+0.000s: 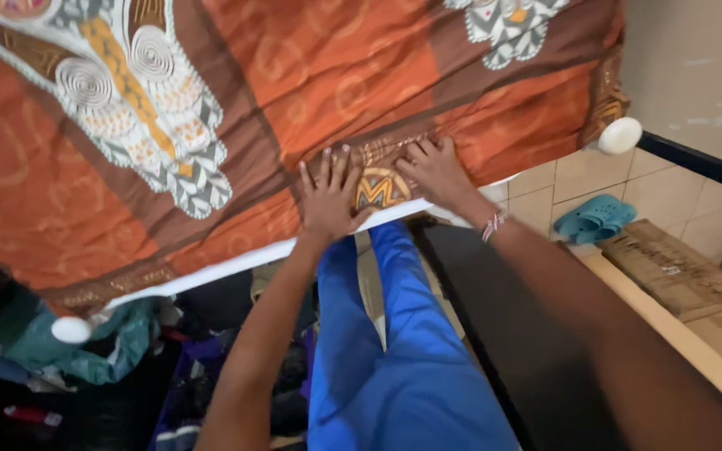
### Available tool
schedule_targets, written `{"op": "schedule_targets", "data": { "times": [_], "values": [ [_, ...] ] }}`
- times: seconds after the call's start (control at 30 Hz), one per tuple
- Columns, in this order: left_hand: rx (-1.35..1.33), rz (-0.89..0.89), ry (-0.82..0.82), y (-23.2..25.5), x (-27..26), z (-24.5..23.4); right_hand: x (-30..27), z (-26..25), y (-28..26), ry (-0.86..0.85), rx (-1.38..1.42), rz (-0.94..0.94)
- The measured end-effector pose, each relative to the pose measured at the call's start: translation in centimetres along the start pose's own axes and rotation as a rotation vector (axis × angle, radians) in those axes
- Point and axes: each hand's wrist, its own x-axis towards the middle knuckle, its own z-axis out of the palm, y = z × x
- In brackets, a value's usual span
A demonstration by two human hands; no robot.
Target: The person folds a large patterned bed sheet on a bed. They smooth the fabric, fold the edges inward, and align the sheet into a compact rectangular shape.
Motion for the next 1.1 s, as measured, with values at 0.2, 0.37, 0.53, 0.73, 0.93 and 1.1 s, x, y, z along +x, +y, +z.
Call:
{"op": "schedule_targets", "data": {
  "times": [0.2, 0.37, 0.53, 0.73, 0.93, 1.1],
  "values": [
    [0.004, 0.127, 0.170, 5.8, 5.0, 0.0, -5.8, 3.8, -2.6, 0.845, 1.017, 1.055],
    [0.152, 0.176, 0.101, 9.9, 11.4, -2.6, -6.3, 8.0, -0.7, 1.077, 1.811, 1.377],
    [0.249, 0.049, -0.066, 12.3, 14.9, -3.6, -3.7, 7.5, 1.7, 1.119, 2.199, 1.427],
    [0.301, 0.033, -0.087, 13.4, 14.6, -4.1, -2.8, 5.7, 3.0, 1.003, 2.239, 1.498],
    [0.317, -0.019, -0.152, 14.1, 14.8, -3.4, -4.3, 10.1, 5.6, 0.862, 2.584, 1.375],
    [0.236, 0.100, 0.034, 14.3, 13.7, -1.4, -5.2, 13.9, 6.0, 0.884, 2.600, 1.393]
  ]
}}
